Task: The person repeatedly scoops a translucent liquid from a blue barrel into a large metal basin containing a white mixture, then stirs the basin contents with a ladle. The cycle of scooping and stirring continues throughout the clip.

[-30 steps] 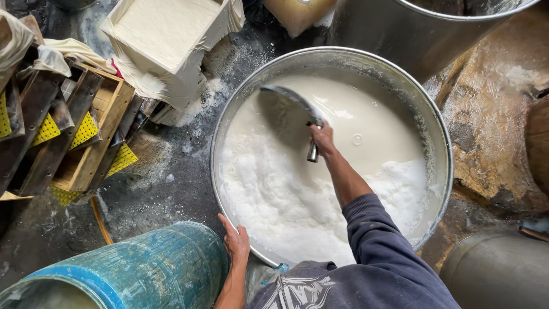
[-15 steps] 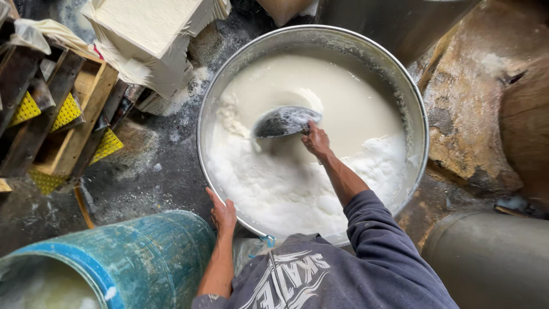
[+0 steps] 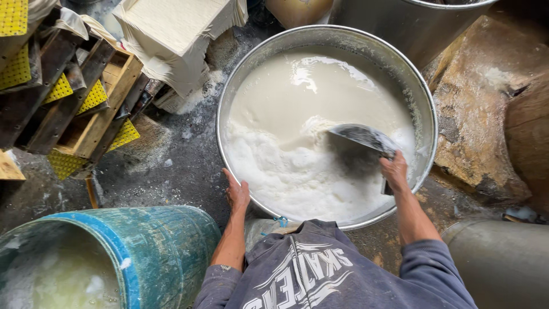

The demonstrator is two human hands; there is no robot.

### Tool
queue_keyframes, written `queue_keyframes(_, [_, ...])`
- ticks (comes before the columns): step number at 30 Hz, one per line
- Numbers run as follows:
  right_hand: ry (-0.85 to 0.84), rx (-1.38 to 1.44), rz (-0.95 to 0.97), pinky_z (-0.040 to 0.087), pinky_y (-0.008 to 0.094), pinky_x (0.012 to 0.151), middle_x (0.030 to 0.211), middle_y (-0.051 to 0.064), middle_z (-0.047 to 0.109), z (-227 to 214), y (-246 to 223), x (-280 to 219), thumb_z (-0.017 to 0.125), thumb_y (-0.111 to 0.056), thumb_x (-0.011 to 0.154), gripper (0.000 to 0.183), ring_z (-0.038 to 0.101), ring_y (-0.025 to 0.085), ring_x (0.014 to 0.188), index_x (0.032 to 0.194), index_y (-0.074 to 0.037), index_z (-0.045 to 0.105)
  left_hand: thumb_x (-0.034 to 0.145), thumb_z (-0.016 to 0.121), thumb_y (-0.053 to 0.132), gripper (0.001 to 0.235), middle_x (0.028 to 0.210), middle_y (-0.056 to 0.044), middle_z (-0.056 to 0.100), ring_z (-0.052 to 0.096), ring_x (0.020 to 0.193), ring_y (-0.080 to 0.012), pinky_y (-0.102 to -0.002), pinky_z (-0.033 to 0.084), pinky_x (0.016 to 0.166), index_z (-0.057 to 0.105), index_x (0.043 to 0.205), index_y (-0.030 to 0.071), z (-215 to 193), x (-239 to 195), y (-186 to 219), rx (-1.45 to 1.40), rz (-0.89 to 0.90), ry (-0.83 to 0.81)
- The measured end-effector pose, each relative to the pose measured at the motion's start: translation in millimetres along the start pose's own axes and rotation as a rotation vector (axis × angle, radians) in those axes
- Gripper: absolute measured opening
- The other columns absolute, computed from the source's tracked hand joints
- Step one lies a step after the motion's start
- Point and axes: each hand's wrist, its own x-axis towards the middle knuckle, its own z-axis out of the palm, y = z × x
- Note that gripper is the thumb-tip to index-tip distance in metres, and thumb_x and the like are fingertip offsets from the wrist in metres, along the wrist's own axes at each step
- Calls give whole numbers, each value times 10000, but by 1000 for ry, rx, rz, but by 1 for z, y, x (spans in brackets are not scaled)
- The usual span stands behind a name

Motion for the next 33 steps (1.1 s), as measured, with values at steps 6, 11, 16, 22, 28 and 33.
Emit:
queue_keyframes(6, [75, 447, 646, 474, 343, 405, 772, 85, 579, -31, 16, -56, 662, 4, 837, 355, 529, 155, 501, 1153, -17, 501, 913, 602, 241, 954, 1156, -338, 682, 664, 1052, -524, -551, 506, 949, -13, 1642, 201, 8, 4, -4, -24, 30, 57])
queue_keyframes(11, [118, 897, 863, 475, 302, 405, 772, 48, 569, 19, 19, -65, 650, 26, 830, 379, 527, 134, 525, 1163, -91, 514, 934, 587, 252, 940, 1116, -337, 697, 668, 1054, -516, -543, 519, 931, -12, 1656, 191, 8, 0, -7, 0, -20, 22])
queue_keyframes(16, [39, 1138, 882, 485, 327, 437, 712, 48, 511, 94, 5, -27, 601, -32, 866, 248, 511, 156, 515, 1105, -97, 588, 925, 605, 251, 955, 1092, -342, 700, 668, 1049, -519, -540, 521, 937, -6, 1656, 186, 2, -3, -3, 37, -16, 48])
queue_keyframes(22, [-61, 1218, 877, 495, 345, 446, 722, 55, 514, 175, -18, 47, 599, -22, 854, 263, 525, 165, 527, 1106, -97, 608, 923, 592, 226, 936, 1087, -333, 705, 681, 1019, -521, -545, 533, 895, 5, 1651, 182, 1, -9, -4, 24, -14, 60])
queue_keyframes(28, [-177, 1058, 718, 498, 326, 408, 750, 50, 556, 242, -78, 122, 617, -63, 881, 227, 538, 147, 497, 1084, -116, 531, 935, 572, 227, 930, 1074, -335, 706, 692, 994, -517, -535, 547, 875, -17, 1650, 147, -4, -13, 4, 76, -67, 40])
queue_keyframes(33, [-369, 619, 395, 543, 326, 410, 739, 64, 573, 268, -145, 148, 667, -130, 884, 443, 564, 136, 506, 1286, -36, 505, 938, 579, 247, 928, 1048, -325, 719, 688, 987, -517, -544, 541, 857, -14, 1643, 129, -7, -14, 5, 77, -36, 62])
